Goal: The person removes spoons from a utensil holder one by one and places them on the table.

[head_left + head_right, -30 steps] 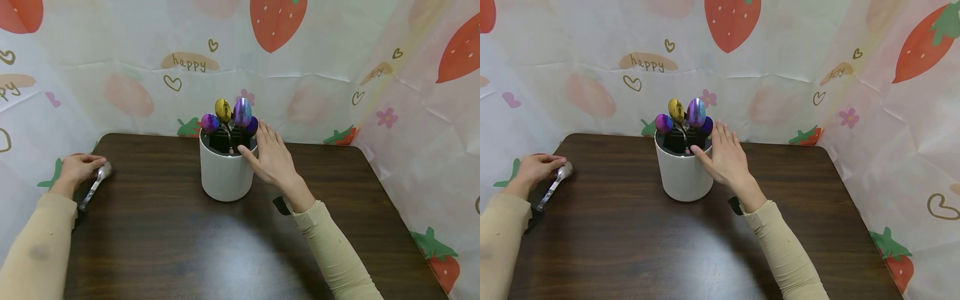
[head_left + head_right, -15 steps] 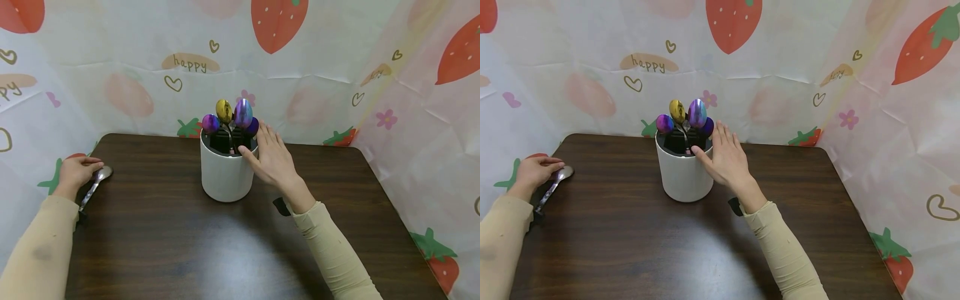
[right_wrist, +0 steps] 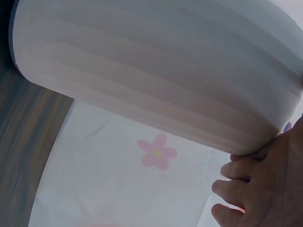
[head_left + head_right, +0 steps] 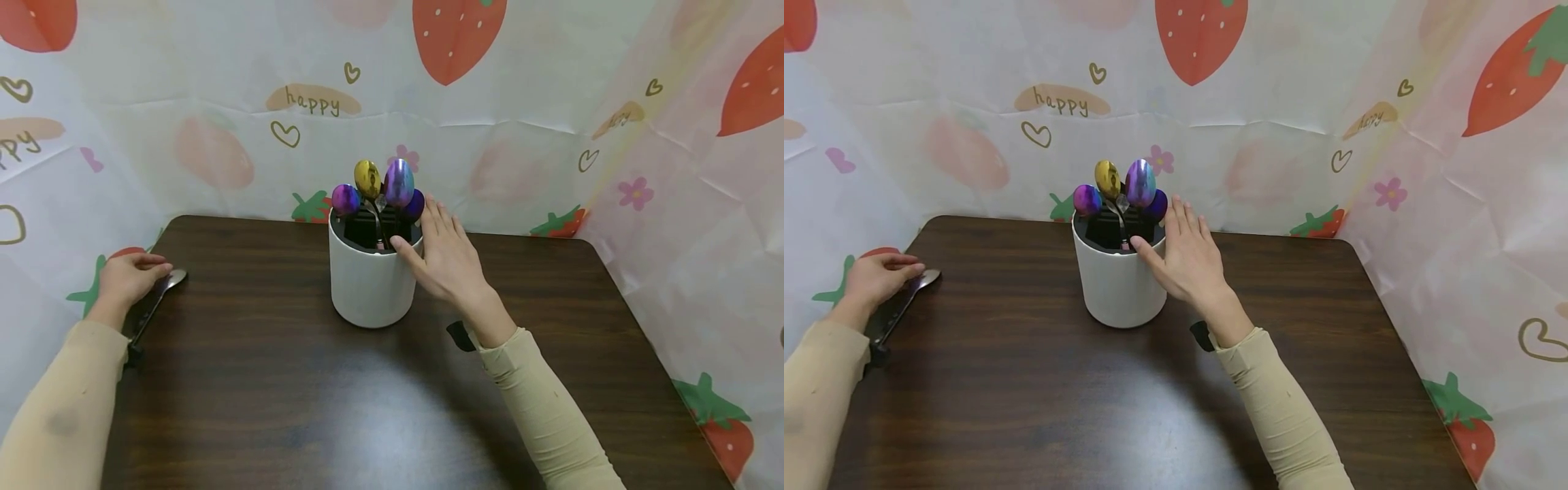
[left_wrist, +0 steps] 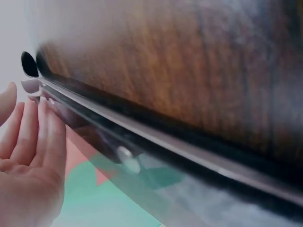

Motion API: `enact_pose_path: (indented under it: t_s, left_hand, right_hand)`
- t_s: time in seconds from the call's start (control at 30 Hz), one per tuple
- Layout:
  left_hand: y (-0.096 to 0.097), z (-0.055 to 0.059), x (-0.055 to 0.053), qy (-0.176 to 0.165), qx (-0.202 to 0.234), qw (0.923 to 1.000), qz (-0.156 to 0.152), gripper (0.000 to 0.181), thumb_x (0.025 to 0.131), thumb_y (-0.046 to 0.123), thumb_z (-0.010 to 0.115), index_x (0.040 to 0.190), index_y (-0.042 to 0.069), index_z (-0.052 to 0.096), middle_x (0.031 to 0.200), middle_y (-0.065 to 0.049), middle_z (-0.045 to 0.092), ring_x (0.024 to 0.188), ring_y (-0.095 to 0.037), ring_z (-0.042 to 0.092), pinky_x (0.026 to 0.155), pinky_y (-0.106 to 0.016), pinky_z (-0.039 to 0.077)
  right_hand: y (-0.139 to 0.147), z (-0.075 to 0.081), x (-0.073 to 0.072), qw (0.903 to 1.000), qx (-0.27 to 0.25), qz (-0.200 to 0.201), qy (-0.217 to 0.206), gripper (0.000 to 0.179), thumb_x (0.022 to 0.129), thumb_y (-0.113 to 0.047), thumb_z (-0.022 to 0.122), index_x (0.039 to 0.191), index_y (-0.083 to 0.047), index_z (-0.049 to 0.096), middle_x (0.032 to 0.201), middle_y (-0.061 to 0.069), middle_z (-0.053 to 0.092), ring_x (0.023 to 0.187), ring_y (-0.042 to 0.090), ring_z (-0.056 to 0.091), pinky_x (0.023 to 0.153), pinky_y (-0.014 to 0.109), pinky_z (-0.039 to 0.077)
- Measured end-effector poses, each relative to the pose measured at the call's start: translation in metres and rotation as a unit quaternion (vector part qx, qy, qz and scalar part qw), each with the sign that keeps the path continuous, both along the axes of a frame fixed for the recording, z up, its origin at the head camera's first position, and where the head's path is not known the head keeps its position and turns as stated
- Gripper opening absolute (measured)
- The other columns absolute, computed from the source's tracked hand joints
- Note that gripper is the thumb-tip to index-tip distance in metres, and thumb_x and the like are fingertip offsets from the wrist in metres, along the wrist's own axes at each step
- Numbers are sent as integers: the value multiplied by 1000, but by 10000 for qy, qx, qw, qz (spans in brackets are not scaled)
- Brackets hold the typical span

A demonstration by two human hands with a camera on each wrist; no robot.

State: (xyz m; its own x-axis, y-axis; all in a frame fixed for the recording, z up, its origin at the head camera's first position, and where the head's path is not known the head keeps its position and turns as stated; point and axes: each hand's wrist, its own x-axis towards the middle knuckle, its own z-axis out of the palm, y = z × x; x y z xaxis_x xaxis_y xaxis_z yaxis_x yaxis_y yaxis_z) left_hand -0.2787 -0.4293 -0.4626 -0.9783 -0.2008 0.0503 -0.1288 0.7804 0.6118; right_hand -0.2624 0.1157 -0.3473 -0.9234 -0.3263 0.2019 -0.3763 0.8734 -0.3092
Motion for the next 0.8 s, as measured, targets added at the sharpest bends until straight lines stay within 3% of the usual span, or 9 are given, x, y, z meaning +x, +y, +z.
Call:
enact_pose_path:
  t_s: [0.1, 0.2, 0.33, 0.43, 0.5, 0.6, 0.7, 0.8]
  left_hand:
    - [2, 1, 0, 45, 41, 10000, 78, 52, 105, 35, 60, 130, -11, 64, 125, -34, 66, 97, -23, 61, 67, -17, 44]
    - [7, 7, 1, -40, 304, 9992, 247, 62, 106, 44, 54, 140, -8, 59, 135, -34, 60, 117, -38, 58, 74, -19, 43]
    - [19, 20, 2, -48, 657, 9970, 411, 73, 105, 55, 48, 150, -3, 51, 145, -30, 55, 130, -42, 52, 88, -28, 46]
    - [30, 30, 3, 140, 822, 9953, 498, 75, 103, 59, 48, 153, 3, 51, 147, -24, 57, 127, -31, 56, 90, -26, 46]
    - [39, 37, 5, 329, 927, 9936, 549, 74, 102, 60, 50, 153, 7, 53, 144, -15, 61, 117, -14, 59, 85, -19, 44]
    - [53, 49, 10, 670, 1141, 9893, 611, 68, 101, 58, 55, 150, 11, 58, 135, 1, 66, 102, 8, 53, 82, -12, 41]
    - [68, 62, 15, 1005, 1490, 9818, 617, 61, 102, 51, 60, 148, 12, 60, 126, 17, 67, 100, 13, 53, 82, -9, 42]
    - [87, 75, 18, 1448, 1948, 9688, 498, 53, 102, 40, 66, 145, 9, 62, 123, 22, 68, 106, 11, 56, 84, -6, 43]
  right_hand:
    - [0, 0, -1, 10000, -15, -1, 0, 103, 100, -81, 19, 166, -3, 11, 174, 9, 4, 161, 27, 5, 131, 44, 2]
    - [-1, 0, -1, 10000, -22, 7, 18, 103, 99, -81, 18, 166, -2, 11, 174, 9, 4, 161, 28, 5, 131, 45, 2]
    - [0, -1, -1, 10000, -34, -10, 5, 104, 99, -82, 17, 166, -2, 12, 174, 10, 4, 161, 28, 6, 131, 44, 2]
    - [1, -2, -1, 10000, -43, -27, 1, 105, 98, -82, 16, 166, -2, 12, 174, 10, 5, 161, 29, 6, 131, 44, 3]
    - [1, -2, -1, 10000, -54, -24, 17, 105, 98, -82, 16, 166, -2, 12, 175, 10, 5, 161, 29, 6, 131, 45, 3]
    - [1, -3, -1, 10000, -74, -8, 22, 106, 98, -83, 16, 166, -2, 11, 175, 10, 5, 161, 29, 6, 131, 45, 3]
    - [0, -3, -1, 10000, -95, 3, 9, 106, 98, -83, 16, 166, -2, 11, 175, 10, 5, 161, 27, 4, 131, 45, 3]
    - [0, -3, -1, 9999, -108, 4, 6, 105, 98, -83, 16, 166, -3, 10, 175, 10, 4, 161, 25, 2, 131, 44, 2]
